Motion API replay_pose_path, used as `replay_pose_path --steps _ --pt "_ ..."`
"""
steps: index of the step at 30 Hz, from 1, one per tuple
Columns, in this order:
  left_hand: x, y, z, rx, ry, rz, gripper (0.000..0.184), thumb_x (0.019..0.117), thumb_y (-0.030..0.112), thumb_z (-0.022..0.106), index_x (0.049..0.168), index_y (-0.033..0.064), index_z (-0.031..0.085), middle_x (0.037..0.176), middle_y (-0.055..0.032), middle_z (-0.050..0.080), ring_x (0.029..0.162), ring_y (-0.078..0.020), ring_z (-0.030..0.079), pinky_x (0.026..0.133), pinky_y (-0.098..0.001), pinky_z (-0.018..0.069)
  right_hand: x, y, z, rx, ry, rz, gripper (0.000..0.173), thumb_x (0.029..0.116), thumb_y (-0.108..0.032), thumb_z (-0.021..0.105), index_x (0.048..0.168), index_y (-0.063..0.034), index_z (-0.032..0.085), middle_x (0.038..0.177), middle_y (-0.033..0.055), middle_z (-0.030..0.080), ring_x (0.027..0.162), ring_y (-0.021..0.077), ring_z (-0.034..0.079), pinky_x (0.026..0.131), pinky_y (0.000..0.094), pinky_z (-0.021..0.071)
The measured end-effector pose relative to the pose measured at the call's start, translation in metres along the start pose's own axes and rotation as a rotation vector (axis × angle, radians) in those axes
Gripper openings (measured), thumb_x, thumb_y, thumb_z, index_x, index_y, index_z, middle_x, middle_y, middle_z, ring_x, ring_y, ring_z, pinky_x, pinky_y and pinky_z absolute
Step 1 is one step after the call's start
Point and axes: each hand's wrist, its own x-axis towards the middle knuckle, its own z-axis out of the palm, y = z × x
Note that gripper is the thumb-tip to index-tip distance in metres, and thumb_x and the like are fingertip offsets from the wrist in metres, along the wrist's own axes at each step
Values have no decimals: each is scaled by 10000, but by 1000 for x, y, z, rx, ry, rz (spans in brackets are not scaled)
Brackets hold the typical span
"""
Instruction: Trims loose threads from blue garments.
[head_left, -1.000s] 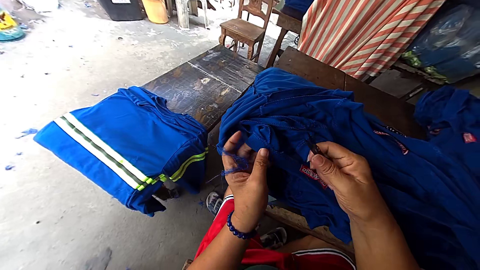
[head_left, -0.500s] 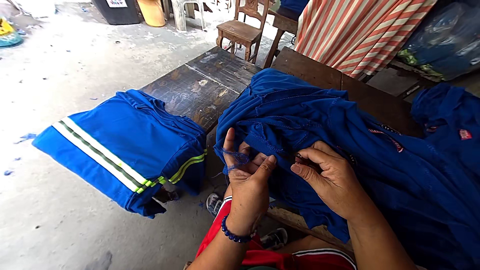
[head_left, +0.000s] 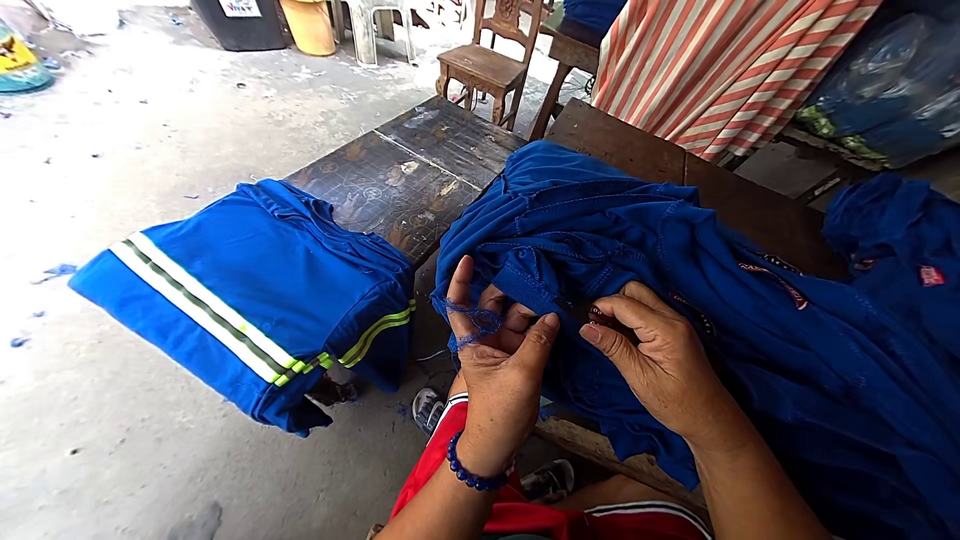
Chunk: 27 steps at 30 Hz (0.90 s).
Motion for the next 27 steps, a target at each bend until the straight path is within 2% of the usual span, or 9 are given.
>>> replay_pose_path --steps 5,11,17,20,24,26,27 --pt "0 -1 0 10 -10 27 913 835 -185 658 1534 225 236 1253 -11 665 1065 -166 713 925 -362 605 1 1 -1 -18 12 -27 289 1037 -261 576 911 -46 722 824 -42 515 767 -51 486 692 64 400" --pt "0 -3 -1 31 -32 93 913 834 -190 664 1523 225 231 1165 3 696 1036 -160 721 922 -357 606 3 -2 1 7 1 16 279 1015 -326 612 955 -65 690 851 -46 525 754 -55 505 670 69 433" --pt "-3 -4 -1 88 -70 161 882 841 -198 650 1498 221 236 1193 -1 686 973 -138 733 871 -319 620 8 -6 6 -69 5 -19 287 1018 -330 604 967 -70 712 861 -34 533 764 -34 522 676 92 449" --pt "-4 -5 -2 111 -82 184 875 847 -194 650 1498 221 237 1200 -1 685 975 -141 734 873 -325 624 11 -7 7 -32 10 -50 269 1026 -287 600 946 -61 722 843 -40 511 758 -39 493 664 78 413" --pt "-4 -6 -4 104 -96 177 878 879 -160 648 1522 253 216 1283 15 659 983 -139 730 889 -325 616 11 -3 4 106 23 -41 241 1026 -226 600 921 -41 712 823 -48 507 741 -48 480 654 62 396" --pt "-4 -6 -5 109 -136 152 896 897 -130 640 1546 270 169 1373 18 593 991 -141 723 898 -341 616 8 0 -2 201 7 5 219 1039 -239 581 951 -65 682 847 -59 524 744 -46 496 655 75 417" --pt "-4 -6 -5 113 -159 146 897 885 -130 655 1540 260 181 1394 12 566 995 -145 723 891 -348 623 6 2 -6 247 -3 29 204 1046 -248 570 966 -83 660 857 -68 523 731 -46 492 643 82 417"
